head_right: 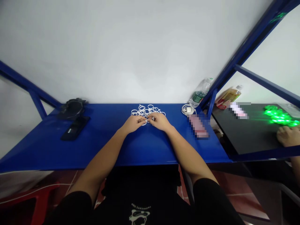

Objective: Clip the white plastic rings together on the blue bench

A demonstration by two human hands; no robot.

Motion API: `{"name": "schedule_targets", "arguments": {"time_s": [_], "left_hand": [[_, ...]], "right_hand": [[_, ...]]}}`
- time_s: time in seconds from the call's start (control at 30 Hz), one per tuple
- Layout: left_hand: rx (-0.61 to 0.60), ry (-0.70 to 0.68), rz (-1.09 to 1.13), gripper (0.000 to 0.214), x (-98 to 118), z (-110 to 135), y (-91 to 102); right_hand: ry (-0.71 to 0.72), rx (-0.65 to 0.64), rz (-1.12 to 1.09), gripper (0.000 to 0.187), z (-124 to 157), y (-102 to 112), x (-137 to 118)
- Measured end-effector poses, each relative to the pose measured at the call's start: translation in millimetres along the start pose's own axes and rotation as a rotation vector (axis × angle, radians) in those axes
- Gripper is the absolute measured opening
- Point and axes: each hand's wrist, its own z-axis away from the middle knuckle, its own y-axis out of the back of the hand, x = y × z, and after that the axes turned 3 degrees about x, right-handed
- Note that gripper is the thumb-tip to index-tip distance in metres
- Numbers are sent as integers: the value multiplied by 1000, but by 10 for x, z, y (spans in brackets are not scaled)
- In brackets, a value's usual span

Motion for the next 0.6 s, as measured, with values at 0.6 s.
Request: {"name": "schedule_targets", "arguments": {"time_s": [0.6], "left_hand": [[-372,1,119,12,-90,46,170]], "right_hand": [[-59,-5,290,15,-14,209,157]]}}
